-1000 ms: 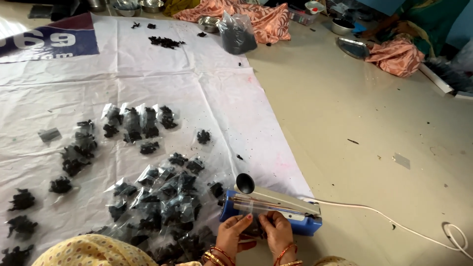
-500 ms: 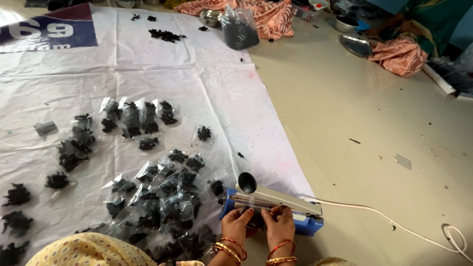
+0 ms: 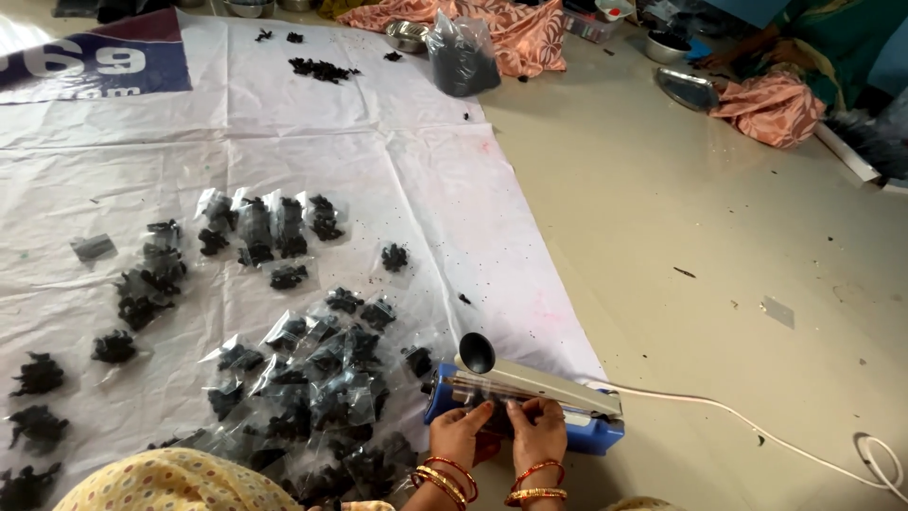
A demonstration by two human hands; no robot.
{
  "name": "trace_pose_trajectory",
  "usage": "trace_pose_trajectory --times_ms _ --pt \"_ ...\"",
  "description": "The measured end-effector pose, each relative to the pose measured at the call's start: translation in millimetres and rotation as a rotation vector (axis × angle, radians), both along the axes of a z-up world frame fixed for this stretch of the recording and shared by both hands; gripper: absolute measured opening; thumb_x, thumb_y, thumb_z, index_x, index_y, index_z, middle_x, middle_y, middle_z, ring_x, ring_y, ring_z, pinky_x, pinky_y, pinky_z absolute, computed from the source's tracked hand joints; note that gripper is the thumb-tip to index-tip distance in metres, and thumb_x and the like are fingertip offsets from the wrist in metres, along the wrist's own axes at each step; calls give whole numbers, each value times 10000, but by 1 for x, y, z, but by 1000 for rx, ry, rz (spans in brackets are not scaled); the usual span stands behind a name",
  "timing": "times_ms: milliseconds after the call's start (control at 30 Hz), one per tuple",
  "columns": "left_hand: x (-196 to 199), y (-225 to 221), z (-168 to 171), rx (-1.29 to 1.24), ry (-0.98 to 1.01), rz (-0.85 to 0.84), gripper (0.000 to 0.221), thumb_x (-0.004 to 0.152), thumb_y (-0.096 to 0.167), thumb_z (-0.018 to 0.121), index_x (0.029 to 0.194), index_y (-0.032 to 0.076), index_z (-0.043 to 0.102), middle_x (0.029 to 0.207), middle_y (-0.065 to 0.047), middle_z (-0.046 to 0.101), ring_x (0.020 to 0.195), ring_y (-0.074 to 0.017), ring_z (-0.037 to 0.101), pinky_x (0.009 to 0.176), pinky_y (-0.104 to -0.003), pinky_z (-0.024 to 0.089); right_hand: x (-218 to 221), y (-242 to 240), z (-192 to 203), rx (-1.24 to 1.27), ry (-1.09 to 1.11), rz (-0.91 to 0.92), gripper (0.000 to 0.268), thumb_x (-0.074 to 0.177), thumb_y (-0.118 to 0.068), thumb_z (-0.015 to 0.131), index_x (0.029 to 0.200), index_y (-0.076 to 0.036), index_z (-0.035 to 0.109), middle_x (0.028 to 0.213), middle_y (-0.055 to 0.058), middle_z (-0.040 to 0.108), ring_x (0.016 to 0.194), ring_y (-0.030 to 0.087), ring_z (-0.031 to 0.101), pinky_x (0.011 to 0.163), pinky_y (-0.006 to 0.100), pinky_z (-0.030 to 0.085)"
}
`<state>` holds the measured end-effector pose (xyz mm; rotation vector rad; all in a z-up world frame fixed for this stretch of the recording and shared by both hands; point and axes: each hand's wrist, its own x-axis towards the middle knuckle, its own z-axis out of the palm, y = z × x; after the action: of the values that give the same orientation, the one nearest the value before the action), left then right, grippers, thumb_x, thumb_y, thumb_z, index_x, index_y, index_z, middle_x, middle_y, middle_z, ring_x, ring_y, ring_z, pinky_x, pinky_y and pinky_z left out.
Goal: Seal small plastic bags containing black components using a manual heat sealing machine.
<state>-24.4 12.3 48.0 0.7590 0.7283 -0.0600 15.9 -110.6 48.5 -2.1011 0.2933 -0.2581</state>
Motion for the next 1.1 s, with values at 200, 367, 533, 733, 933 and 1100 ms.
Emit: trace_pose_trajectory --times_ms 200,367,533,733,933,1100 --pt "3 -6 -17 -18 -27 -7 188 875 187 770 889 4 729 773 -130 771 586 -236 732 511 -345 580 -13 -7 24 -23 -93 -24 333 814 -276 813 882 2 642 755 112 684 673 254 630 633 379 500" --pt "10 -14 -39 -57 -65 28 194 872 180 768 833 10 684 765 -130 774 554 -237 731 459 -345 536 -37 39 165 -53 -338 122 322 969 -340 619 930 -21 614 762 143 658 655 314 624 643 433 524" --pt "8 -14 -33 43 -55 10 205 883 185 776 827 9 687 722 -141 752 540 -215 714 460 -324 537 37 98 205 -366 -270 711 461 1014 -468 515 858 -60 661 732 141 662 680 316 621 695 445 495" --pt "14 -19 -46 32 13 67 243 857 160 816 808 2 638 725 -110 703 546 -225 714 488 -376 592 72 132 145 -505 -2 922 748 970 -654 485 641 8 594 583 191 552 548 347 537 603 465 472" --pt "9 -17 -25 -6 37 34 178 866 163 784 872 11 691 767 -90 740 567 -212 734 496 -348 584 75 137 119 -440 67 930 785 965 -645 520 580 39 536 486 177 453 464 277 454 533 456 440" --pt "8 -21 -33 -23 32 30 166 871 169 777 916 17 727 799 -73 764 582 -193 747 499 -326 579 74 136 114 -399 29 944 751 971 -608 535 566 24 537 453 156 429 428 259 424 497 454 406"
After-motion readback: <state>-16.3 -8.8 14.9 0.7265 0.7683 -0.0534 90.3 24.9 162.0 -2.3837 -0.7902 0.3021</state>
